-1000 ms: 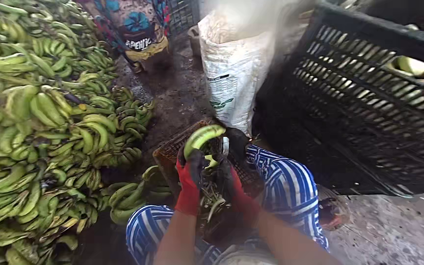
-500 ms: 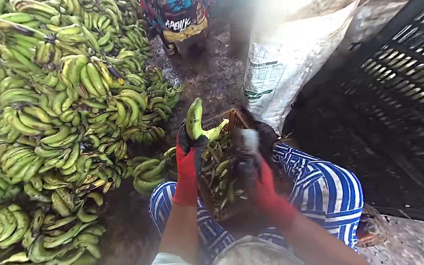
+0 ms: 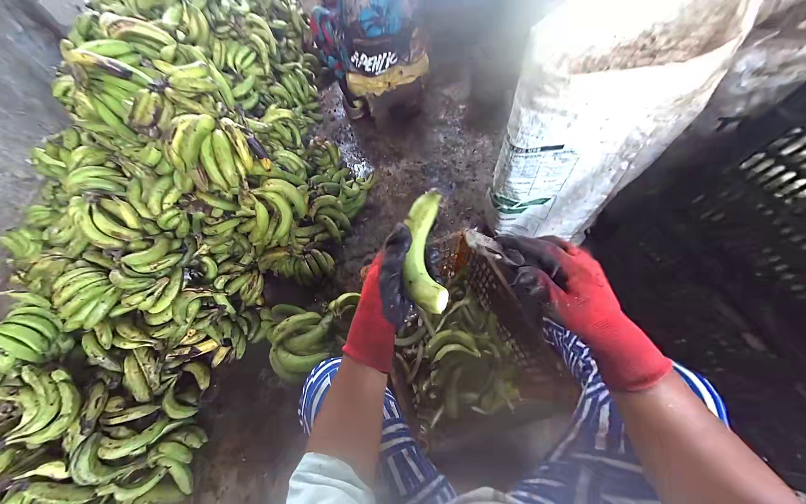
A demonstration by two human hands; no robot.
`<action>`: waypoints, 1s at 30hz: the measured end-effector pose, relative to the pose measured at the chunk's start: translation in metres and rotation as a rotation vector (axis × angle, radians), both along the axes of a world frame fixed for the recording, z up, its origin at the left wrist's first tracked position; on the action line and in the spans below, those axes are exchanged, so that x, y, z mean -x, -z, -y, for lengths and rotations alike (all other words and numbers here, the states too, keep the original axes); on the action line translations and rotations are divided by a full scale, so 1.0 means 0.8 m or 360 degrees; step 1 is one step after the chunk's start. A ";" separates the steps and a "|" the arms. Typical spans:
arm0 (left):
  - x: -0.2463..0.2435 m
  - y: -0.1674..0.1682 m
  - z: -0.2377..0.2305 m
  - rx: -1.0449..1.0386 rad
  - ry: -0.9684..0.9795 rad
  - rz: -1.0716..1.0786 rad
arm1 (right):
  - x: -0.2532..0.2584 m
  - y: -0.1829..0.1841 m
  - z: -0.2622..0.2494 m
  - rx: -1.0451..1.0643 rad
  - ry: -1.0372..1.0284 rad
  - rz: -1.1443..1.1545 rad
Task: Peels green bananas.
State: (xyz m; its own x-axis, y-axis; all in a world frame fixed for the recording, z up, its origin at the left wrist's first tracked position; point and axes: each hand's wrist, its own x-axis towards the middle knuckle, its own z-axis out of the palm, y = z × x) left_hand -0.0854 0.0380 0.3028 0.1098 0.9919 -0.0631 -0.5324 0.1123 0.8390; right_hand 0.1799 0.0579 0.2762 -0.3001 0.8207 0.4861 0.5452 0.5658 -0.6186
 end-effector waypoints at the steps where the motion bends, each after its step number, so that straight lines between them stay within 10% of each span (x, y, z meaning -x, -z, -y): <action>1: -0.006 0.001 -0.007 -0.0010 -0.0040 -0.0051 | -0.002 -0.001 -0.009 -0.0192 0.0017 0.0062; 8: -0.026 0.024 -0.004 0.0052 -0.0102 -0.0423 | 0.029 0.029 0.030 -0.0095 -0.0191 0.0011; 15: -0.046 0.047 0.005 0.0053 0.0043 0.0129 | 0.023 0.014 -0.040 -0.0420 0.0773 -0.0078; 22: -0.015 0.029 -0.006 -0.0146 -0.0478 -0.0602 | 0.042 0.017 0.031 0.0019 -0.0121 -0.0022; 30: 0.008 0.015 -0.010 -0.0599 -0.0507 -0.1294 | -0.023 -0.018 0.008 0.0285 -0.0280 0.0608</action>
State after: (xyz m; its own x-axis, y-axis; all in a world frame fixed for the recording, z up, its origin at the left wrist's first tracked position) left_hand -0.0919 0.0456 0.2907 -0.1064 0.9383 0.3289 0.2718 -0.2907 0.9174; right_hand 0.1984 0.0512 0.2905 -0.5727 0.8022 0.1688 0.6583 0.5728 -0.4884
